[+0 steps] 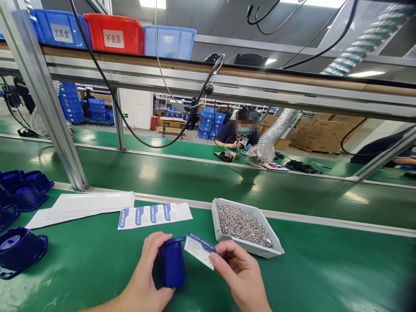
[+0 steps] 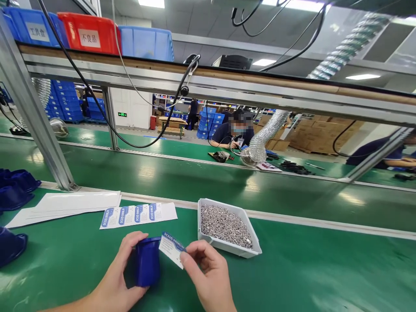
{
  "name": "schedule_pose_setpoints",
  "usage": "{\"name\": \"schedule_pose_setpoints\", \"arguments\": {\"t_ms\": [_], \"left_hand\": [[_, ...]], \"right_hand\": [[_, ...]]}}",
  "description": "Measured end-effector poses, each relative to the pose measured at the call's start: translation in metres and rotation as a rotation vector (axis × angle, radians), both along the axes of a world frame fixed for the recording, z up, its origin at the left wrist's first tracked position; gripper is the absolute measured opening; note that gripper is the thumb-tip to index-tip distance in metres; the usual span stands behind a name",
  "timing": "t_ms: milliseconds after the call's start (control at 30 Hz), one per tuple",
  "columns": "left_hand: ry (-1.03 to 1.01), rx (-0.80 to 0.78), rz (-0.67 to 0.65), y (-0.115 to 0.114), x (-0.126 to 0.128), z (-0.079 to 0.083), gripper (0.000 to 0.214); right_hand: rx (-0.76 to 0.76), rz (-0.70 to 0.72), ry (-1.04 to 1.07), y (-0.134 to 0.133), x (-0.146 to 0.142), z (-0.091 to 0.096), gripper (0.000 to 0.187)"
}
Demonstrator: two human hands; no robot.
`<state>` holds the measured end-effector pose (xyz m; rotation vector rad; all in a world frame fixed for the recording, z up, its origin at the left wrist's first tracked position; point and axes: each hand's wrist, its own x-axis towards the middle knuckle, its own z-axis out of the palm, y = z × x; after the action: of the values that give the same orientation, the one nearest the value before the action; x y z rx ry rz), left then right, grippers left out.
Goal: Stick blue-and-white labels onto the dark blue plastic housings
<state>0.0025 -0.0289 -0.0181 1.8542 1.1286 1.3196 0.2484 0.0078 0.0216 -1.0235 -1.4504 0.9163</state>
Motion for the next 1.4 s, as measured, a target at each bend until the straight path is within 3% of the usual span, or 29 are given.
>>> {"name": "schedule_pose_setpoints", "arguments": {"t_ms": [100, 200, 267, 400, 467, 533, 600, 700, 767, 1000, 1133, 1233, 1400], "left_hand": [[0.001, 0.014, -0.005, 0.001, 0.000, 0.004, 0.095], [-0.007, 0.066, -0.073, 0.000, 0.004, 0.007, 0.095], [-0.016, 0.127, -0.123, -0.002, 0.008, 0.008, 0.093], [-0.009, 0.114, -0.147, -0.004, 0.011, 0.007, 0.096], [0.017, 0.047, -0.100, -0.003, 0.009, 0.006, 0.101], [0.029, 0.021, -0.053, -0.002, 0.005, 0.007, 0.102], [0.026, 0.024, -0.036, 0.000, 0.002, 0.007, 0.099], [0.021, 0.020, -0.037, 0.000, 0.000, 0.008, 0.097], [0.022, 0.028, -0.039, 0.000, 0.001, 0.008, 0.097], [0.016, 0.027, -0.014, -0.001, 0.002, 0.008, 0.093], [-0.046, -0.099, -0.038, -0.001, 0.000, 0.006, 0.091], [-0.156, -0.211, -0.104, -0.001, 0.001, 0.008, 0.085], [-0.182, -0.187, -0.127, 0.000, 0.002, 0.009, 0.081]], "right_hand": [[0.090, 0.062, -0.060, 0.000, -0.004, -0.005, 0.025], [0.292, 0.006, -0.288, -0.005, -0.016, -0.009, 0.057], [0.316, 0.003, -0.414, -0.011, -0.025, -0.010, 0.079], [0.210, 0.252, -0.603, -0.018, -0.027, -0.008, 0.138], [0.218, 0.393, -0.679, -0.019, -0.022, -0.005, 0.151], [0.278, 0.381, -0.645, -0.017, -0.016, 0.000, 0.142], [0.349, 0.223, -0.545, -0.014, -0.012, 0.004, 0.108], [0.465, -0.025, -0.402, -0.009, -0.010, 0.009, 0.043], [0.473, -0.086, -0.314, -0.006, -0.011, 0.011, 0.023], [0.333, -0.092, -0.183, -0.008, -0.013, 0.009, 0.011], [0.151, -0.184, -0.112, -0.012, -0.011, 0.007, 0.022], [0.034, -0.141, -0.049, -0.011, -0.009, 0.008, 0.029], [-0.068, -0.075, -0.056, -0.012, -0.014, 0.012, 0.036]]}}
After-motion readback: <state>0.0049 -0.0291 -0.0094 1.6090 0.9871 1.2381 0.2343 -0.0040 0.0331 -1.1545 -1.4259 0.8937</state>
